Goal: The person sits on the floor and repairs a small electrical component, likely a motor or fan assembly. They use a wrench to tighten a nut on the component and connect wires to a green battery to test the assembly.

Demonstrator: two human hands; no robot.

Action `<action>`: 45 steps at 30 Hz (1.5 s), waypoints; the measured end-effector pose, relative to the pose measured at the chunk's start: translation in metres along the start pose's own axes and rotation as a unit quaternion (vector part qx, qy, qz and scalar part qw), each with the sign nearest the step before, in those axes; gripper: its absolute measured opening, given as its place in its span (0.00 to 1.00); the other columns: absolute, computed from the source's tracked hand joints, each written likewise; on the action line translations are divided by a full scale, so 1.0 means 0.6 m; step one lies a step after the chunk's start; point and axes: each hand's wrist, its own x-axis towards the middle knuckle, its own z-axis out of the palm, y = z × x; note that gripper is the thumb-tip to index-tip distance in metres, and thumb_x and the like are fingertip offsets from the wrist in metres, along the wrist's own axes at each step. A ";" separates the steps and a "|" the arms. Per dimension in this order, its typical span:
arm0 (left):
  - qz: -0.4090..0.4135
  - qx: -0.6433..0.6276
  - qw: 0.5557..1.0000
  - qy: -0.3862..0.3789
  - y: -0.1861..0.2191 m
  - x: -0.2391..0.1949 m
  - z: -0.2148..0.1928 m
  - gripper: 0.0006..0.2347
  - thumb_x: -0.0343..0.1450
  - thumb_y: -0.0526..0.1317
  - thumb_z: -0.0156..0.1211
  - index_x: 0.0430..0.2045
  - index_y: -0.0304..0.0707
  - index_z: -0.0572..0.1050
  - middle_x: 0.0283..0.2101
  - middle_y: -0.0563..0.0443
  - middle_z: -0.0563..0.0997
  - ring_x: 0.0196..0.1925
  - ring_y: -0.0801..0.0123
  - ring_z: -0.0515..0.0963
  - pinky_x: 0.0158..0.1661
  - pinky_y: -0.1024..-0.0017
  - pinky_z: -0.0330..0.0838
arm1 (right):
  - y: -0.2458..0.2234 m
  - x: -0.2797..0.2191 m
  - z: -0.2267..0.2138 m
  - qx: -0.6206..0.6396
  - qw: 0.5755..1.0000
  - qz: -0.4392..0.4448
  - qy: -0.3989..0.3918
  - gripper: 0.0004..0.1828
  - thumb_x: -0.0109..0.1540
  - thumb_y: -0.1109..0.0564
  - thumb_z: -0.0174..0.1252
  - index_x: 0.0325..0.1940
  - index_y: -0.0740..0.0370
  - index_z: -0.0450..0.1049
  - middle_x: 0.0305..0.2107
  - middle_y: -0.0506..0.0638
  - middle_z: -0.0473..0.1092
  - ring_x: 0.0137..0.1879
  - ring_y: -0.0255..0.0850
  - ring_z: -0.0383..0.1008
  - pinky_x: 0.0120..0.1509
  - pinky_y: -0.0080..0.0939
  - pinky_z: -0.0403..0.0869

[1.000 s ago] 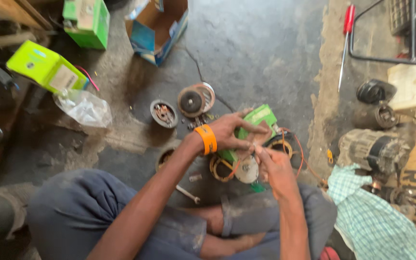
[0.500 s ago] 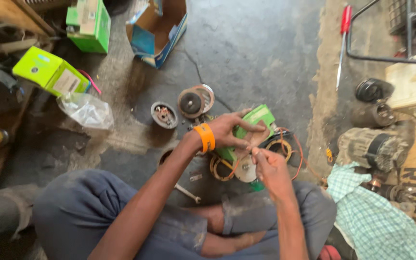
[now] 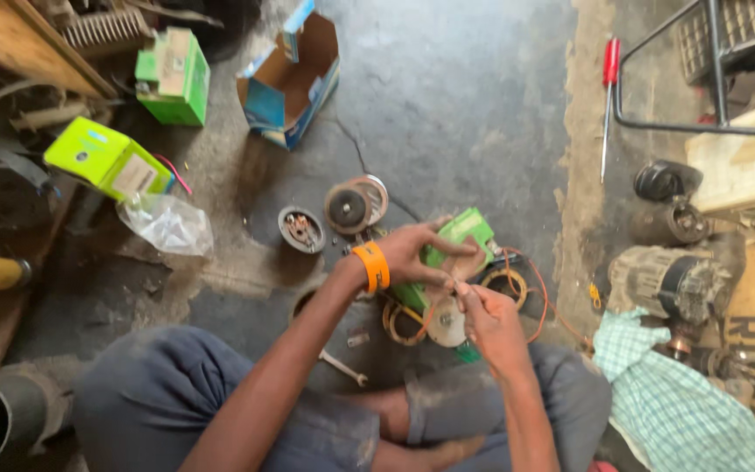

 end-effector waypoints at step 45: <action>0.000 -0.029 1.000 -0.008 -0.006 -0.016 0.006 0.21 0.68 0.43 0.62 0.58 0.64 0.77 0.71 0.41 0.70 0.81 0.49 0.48 0.72 0.56 0.52 | 0.011 -0.022 0.012 0.180 0.978 0.050 -0.090 0.19 0.70 0.48 0.51 0.33 0.65 0.70 0.15 0.39 0.54 0.21 0.29 0.55 0.25 0.30 0.57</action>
